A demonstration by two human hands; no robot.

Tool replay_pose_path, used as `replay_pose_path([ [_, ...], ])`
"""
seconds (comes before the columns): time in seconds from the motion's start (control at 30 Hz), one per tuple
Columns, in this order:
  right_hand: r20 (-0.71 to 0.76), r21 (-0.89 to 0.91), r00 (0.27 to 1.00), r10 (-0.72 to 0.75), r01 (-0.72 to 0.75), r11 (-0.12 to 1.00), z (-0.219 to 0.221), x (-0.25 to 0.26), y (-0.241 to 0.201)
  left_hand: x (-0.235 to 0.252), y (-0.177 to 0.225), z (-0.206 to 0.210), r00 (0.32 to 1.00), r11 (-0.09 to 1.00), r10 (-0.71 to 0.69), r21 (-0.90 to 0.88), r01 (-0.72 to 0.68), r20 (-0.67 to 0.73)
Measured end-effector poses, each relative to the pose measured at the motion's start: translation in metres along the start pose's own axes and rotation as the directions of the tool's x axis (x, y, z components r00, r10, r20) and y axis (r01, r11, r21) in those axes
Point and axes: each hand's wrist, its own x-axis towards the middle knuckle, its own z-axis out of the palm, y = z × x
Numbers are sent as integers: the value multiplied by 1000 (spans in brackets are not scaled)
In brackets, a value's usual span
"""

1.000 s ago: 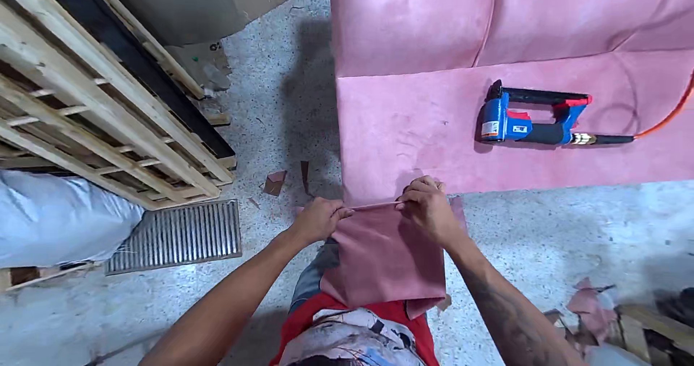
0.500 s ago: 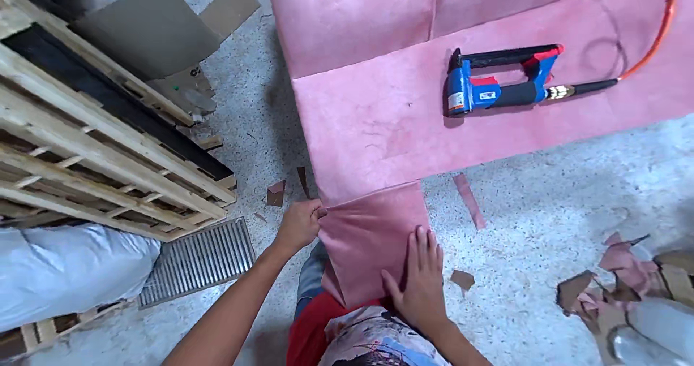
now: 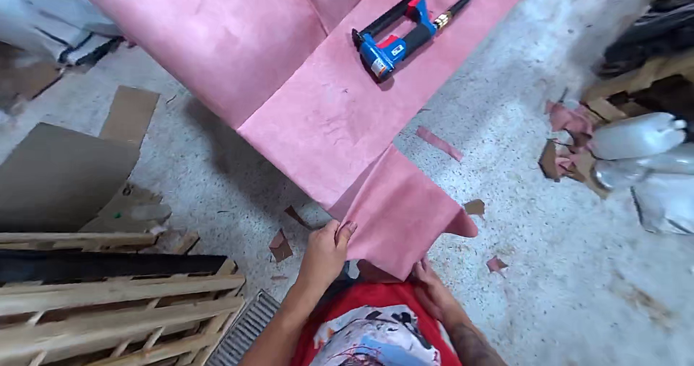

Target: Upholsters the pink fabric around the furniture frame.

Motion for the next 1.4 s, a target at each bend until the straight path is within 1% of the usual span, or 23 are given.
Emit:
replay_pose_path([
  [0.03, 38, 162, 999, -20, 13, 987, 1, 7, 18, -1, 1, 0, 999, 999, 7, -54, -4, 42],
  [0.1, 28, 466, 999, 18, -29, 884, 12, 18, 42, -4, 2, -3, 993, 989, -13, -144, 30, 120],
  [0.17, 110, 541, 993, 44, -97, 835, 19, 12, 60, -2, 2, -10, 990, 993, -21, -111, 36, 140],
  [0.23, 149, 393, 988, 36, -93, 915, 19, -10, 70, 5, 4, -18, 992, 1000, 2, -15, 0, 122],
  [0.3, -22, 277, 998, 67, -58, 959, 23, -55, 68, 7, 3, -21, 995, 994, 53, 89, -60, 80],
  [0.37, -211, 249, 977, -3, 57, 967, 34, -105, 49, 12, 3, -19, 995, 988, 95, 122, -99, 32],
  [0.43, -318, 194, 925, -205, 276, 942, 53, -151, 15, 15, -1, -16, 996, 996, 87, 16, -87, -10],
  [0.5, -337, 90, 863, -377, 428, 900, 75, -180, -21, 12, -1, -11, 999, 977, 21, -212, -28, -36],
  [0.6, -266, 162, 856, -444, 494, 854, 108, -189, -48, 6, 14, -11, 998, 896, -43, -444, 15, -54],
  [0.67, -221, 218, 874, -433, 477, 852, 118, -187, -48, 7, 20, -18, 997, 895, 1, -445, -37, -81],
  [0.73, -218, 205, 887, -407, 449, 870, 116, -188, -42, 3, 18, -28, 993, 932, 91, -344, -112, -76],
  [0.83, -228, -48, 913, -337, 335, 941, 100, -188, -29, 6, 0, -32, 983, 958, 182, -220, -184, -32],
  [0.93, -183, -359, 950, -255, 176, 916, 68, -178, -8, 14, -21, -28, 977, 963, 214, -171, -210, 3],
  [1.07, -118, -508, 990, -81, 10, 862, 48, -155, 7, 33, -46, -14, 987, 940, 158, -303, -160, -32],
  [1.13, -96, -674, 993, 74, -120, 729, 40, -141, 0, 44, -60, -3, 994, 928, 101, -358, -107, -34],
  [1.17, -109, -803, 984, 144, -173, 570, 33, -134, -10, 47, -67, 1, 995, 926, 97, -365, -100, -29],
  [1.2, -152, -913, 976, 157, -200, 356, 28, -126, -29, 49, -73, 3, 994, 925, 109, -364, -112, -27],
  [1.23, -214, -954, 973, 89, -227, 195, 27, -117, -57, 51, -75, 4, 991, 927, 127, -352, -129, -27],
  [1.27, -277, -956, 958, -69, -268, 117, 32, -108, -86, 51, -76, 5, 990, 932, 139, -335, -139, -25],
  [1.3, -297, -955, 911, -288, -281, 96, 41, -93, -112, 51, -76, 3, 989, 938, 148, -314, -148, -23],
  [1.33, -257, -965, 823, -507, -249, 85, 54, -71, -134, 52, -76, 1, 988, 943, 152, -295, -152, -25],
  [1.37, -163, -984, 736, -657, -174, 48, 68, -44, -149, 51, -78, 0, 988, 946, 151, -286, -154, -35],
  [1.4, -24, -996, 685, -728, -78, -40, 79, -13, -157, 50, -82, -2, 987, 944, 150, -289, -160, -54],
])
